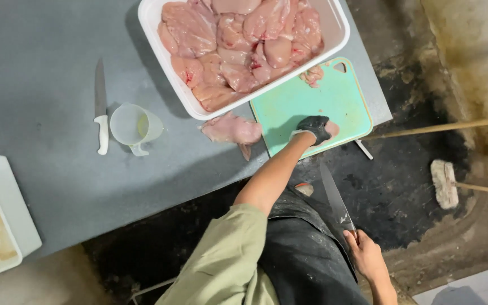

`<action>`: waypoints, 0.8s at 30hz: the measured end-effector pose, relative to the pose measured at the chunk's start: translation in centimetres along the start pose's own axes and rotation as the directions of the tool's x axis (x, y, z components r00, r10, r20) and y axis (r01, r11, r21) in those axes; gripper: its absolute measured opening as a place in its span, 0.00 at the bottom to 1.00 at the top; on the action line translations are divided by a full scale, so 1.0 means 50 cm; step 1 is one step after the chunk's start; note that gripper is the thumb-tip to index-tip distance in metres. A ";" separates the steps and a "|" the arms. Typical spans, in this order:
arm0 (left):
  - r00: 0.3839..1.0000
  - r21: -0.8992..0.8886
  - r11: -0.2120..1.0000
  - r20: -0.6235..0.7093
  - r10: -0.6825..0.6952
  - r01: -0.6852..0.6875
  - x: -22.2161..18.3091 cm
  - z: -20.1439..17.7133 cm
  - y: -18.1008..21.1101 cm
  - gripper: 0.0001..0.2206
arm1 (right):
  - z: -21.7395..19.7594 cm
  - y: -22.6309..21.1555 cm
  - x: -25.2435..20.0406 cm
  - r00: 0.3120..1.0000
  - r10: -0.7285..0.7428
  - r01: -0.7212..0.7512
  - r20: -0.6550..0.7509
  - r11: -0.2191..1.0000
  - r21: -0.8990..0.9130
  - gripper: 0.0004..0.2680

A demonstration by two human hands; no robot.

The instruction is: Trimming raw chicken breasts with a knife and feeding them into a processing machine in a food production facility.

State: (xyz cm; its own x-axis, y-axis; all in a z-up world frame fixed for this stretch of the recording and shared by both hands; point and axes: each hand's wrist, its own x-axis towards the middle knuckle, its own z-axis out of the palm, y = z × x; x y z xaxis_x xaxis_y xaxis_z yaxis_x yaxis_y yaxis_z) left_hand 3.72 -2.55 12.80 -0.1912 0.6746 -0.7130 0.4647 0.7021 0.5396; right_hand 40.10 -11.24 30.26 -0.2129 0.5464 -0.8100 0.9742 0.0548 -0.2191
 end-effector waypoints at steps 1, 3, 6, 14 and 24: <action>0.983 -0.064 0.987 -0.112 0.143 -0.151 0.008 0.018 -0.014 0.12 | -0.010 -0.010 0.006 1.000 -0.013 0.013 -0.012 1.000 0.001 0.19; 0.973 -0.226 0.959 -0.193 0.129 -0.172 -0.151 -0.033 -0.046 0.22 | -0.021 -0.021 0.010 0.999 -0.035 0.035 -0.018 0.999 -0.012 0.19; 0.894 -0.376 0.919 -0.443 -0.065 -0.119 -0.187 -0.004 -0.265 0.35 | -0.024 -0.026 0.032 0.998 -0.061 0.061 -0.027 0.998 -0.003 0.19; 0.712 -0.106 0.963 -0.655 -0.255 0.247 -0.446 -0.158 -0.480 0.32 | 0.029 -0.022 0.099 1.000 -0.016 0.015 -0.021 0.999 -0.028 0.20; 0.575 0.137 0.990 -0.813 0.094 0.032 0.032 -0.394 -0.216 0.36 | 0.162 0.035 0.147 0.995 0.091 -0.091 -0.034 0.996 0.001 0.20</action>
State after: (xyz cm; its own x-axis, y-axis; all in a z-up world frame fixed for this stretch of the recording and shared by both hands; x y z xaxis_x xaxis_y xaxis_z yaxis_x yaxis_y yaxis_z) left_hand -18.61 -4.55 14.65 -0.7689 0.6394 0.0048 0.5727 0.6853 0.4498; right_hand 39.63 -13.88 19.54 -0.1206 0.5770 -0.8078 0.9894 0.0039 -0.1450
